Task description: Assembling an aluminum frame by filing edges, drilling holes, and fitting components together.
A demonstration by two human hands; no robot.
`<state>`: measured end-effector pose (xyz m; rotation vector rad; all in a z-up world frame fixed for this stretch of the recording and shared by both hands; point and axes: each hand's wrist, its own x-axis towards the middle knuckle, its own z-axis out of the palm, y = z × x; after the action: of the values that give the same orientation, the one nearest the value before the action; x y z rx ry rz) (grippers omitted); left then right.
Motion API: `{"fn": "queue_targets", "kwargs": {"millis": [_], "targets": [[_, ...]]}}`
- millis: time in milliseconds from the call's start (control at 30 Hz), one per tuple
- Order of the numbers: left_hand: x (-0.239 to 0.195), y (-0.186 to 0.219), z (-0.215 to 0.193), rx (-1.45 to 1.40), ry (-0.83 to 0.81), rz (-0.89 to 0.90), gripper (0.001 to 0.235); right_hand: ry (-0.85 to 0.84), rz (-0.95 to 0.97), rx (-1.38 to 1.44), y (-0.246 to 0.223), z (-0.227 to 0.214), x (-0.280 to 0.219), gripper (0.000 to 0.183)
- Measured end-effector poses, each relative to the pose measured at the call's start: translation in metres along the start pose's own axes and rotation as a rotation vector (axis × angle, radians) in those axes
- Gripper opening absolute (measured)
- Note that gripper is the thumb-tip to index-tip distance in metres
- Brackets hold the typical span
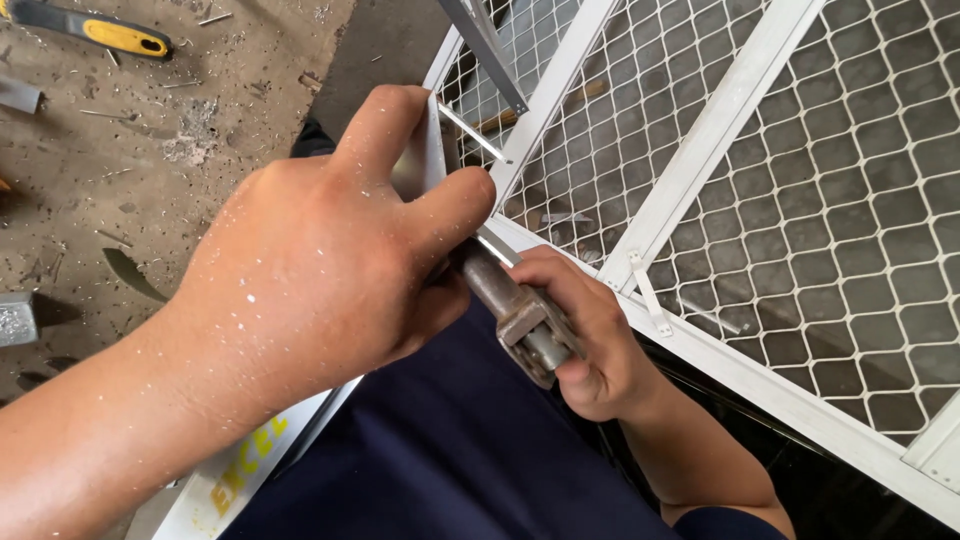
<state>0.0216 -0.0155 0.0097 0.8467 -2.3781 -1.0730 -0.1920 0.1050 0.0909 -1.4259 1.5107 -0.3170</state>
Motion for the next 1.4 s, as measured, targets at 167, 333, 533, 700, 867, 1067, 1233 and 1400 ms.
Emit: {"fn": "queue_targets", "kwargs": {"millis": [167,333,533,700,867,1067,1233,1400], "targets": [[0.003,0.002,0.003,0.009,-0.007,-0.019,0.04,0.111,-0.064,-0.118,0.003,0.006,0.012,0.095],[0.007,0.0,0.008,0.029,-0.059,-0.048,0.043,0.173,-0.112,-0.151,0.021,0.013,0.021,0.092],[0.006,-0.002,0.008,0.053,-0.079,-0.109,0.038,0.18,-0.166,-0.039,0.019,0.012,0.028,0.089],[0.003,-0.001,0.01,0.104,0.041,-0.068,0.028,0.035,0.137,-0.261,0.009,0.0,0.009,0.1],[0.006,-0.002,0.018,0.038,-0.038,-0.118,0.035,-0.111,0.294,-0.251,-0.02,-0.013,0.01,0.104],[0.004,-0.002,0.021,0.035,0.016,-0.11,0.032,-0.094,0.227,-0.325,-0.012,-0.015,0.014,0.111],[0.005,-0.002,0.019,0.019,-0.013,-0.128,0.025,-0.027,0.029,-0.168,0.013,-0.002,0.009,0.096],[0.004,-0.004,0.02,0.075,0.041,-0.11,0.031,0.035,-0.047,-0.022,0.025,0.01,0.018,0.096]]}}
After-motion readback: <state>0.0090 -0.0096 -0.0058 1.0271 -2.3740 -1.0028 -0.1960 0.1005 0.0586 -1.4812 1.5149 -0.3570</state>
